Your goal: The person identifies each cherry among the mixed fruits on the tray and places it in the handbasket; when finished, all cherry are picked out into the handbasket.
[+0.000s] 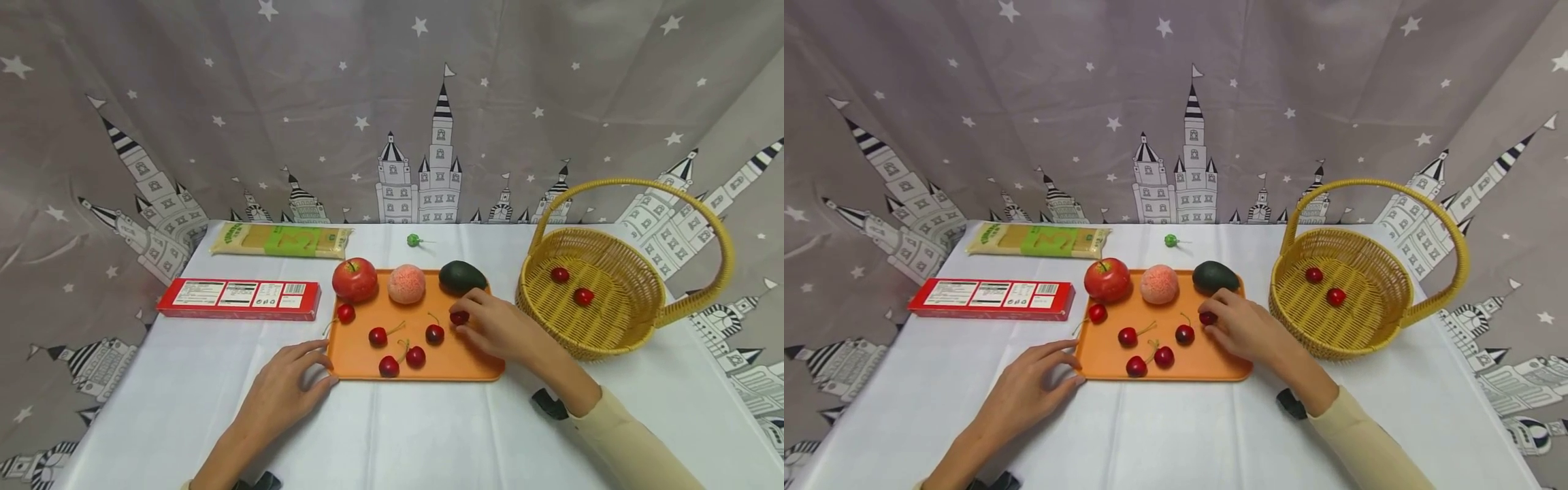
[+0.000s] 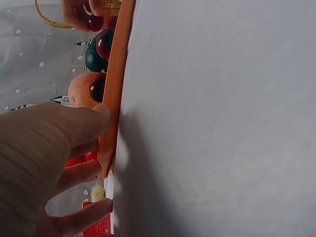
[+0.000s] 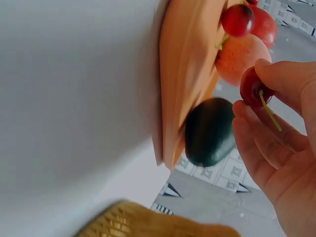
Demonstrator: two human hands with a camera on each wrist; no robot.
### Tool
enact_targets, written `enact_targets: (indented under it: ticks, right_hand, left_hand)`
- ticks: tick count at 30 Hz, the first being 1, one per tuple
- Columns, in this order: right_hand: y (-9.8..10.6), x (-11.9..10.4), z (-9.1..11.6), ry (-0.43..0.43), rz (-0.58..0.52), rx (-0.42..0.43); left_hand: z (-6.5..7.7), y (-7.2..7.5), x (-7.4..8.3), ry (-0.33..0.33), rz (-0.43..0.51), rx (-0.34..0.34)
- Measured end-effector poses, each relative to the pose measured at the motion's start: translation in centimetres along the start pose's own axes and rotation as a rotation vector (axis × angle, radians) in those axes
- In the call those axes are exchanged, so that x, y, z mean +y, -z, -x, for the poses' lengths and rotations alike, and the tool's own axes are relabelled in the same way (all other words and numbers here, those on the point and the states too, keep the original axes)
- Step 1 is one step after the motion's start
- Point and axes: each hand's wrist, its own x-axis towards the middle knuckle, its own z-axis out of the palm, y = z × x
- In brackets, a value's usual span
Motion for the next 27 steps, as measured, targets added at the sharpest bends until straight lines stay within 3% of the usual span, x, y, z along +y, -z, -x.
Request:
enact_targets:
  ticks: [21,27]
  right_hand:
    - [5.0,2.8,3.6,-0.092,0.000,0.198]
    - [5.6,4.3,4.5,-0.105,0.010,0.282]
  left_hand:
    - [-0.1,0.1,0.0,-0.022,0.016,0.008]
    - [-0.1,0.0,0.0,-0.012,-0.007,-0.001]
